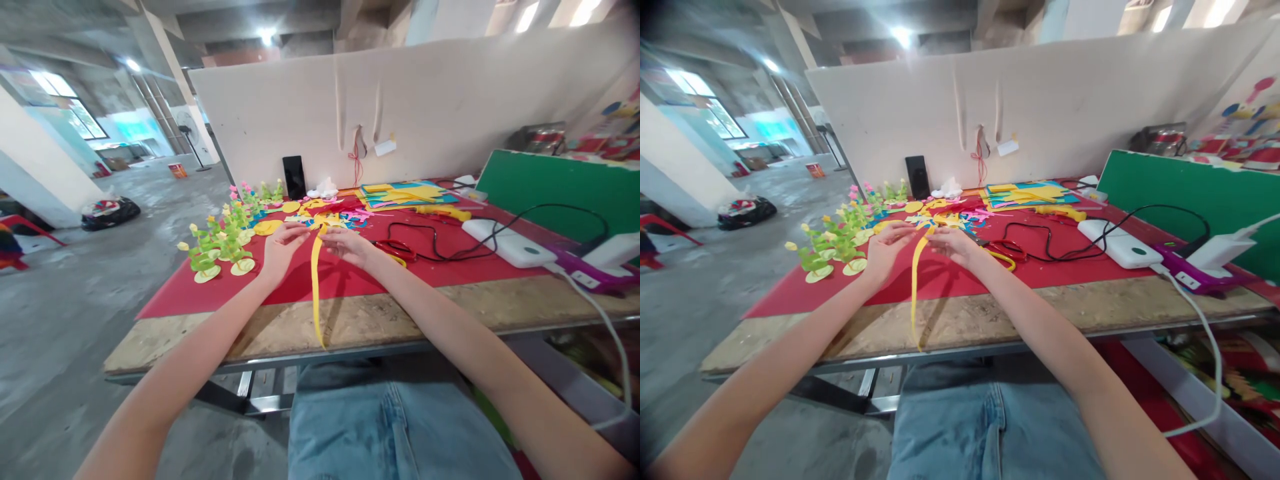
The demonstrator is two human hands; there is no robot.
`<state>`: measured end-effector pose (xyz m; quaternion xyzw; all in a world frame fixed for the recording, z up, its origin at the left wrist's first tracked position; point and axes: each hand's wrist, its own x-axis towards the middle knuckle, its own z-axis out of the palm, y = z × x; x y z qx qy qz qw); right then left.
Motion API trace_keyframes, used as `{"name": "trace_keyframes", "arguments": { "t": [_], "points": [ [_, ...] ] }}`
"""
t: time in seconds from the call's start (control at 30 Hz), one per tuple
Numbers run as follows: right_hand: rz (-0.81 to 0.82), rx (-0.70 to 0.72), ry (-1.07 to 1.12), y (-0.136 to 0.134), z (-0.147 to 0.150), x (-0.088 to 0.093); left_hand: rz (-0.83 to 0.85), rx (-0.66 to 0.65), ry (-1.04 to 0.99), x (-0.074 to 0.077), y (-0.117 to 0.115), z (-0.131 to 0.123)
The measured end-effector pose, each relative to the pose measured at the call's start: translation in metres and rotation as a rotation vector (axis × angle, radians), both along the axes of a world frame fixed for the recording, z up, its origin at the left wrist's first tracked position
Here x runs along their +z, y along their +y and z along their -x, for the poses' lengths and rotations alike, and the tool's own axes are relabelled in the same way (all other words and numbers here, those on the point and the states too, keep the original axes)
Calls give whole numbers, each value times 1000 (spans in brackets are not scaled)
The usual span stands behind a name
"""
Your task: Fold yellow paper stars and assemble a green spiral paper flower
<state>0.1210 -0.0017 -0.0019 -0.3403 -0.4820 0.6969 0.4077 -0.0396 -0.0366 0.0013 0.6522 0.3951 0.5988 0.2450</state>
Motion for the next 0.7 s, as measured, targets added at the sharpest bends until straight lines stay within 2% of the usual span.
{"name": "trace_keyframes", "arguments": {
  "t": [0.1,0.2,0.3,0.4,0.53,0.7],
  "points": [
    [55,-58,168,-1,-1,3,43,28,-61,0,1,1],
    [27,-47,207,-3,0,3,225,-52,-146,-5,4,1],
    [-17,-46,181,-3,2,2,369,-166,-193,-8,8,1],
    [-72,-78,135,-3,3,0,437,-145,-183,-8,8,-1],
    [-140,-132,44,-2,2,-2,432,-105,-156,-4,9,-1],
    [-253,-136,-53,0,2,-4,491,-222,-198,-3,14,3]
  ]
}}
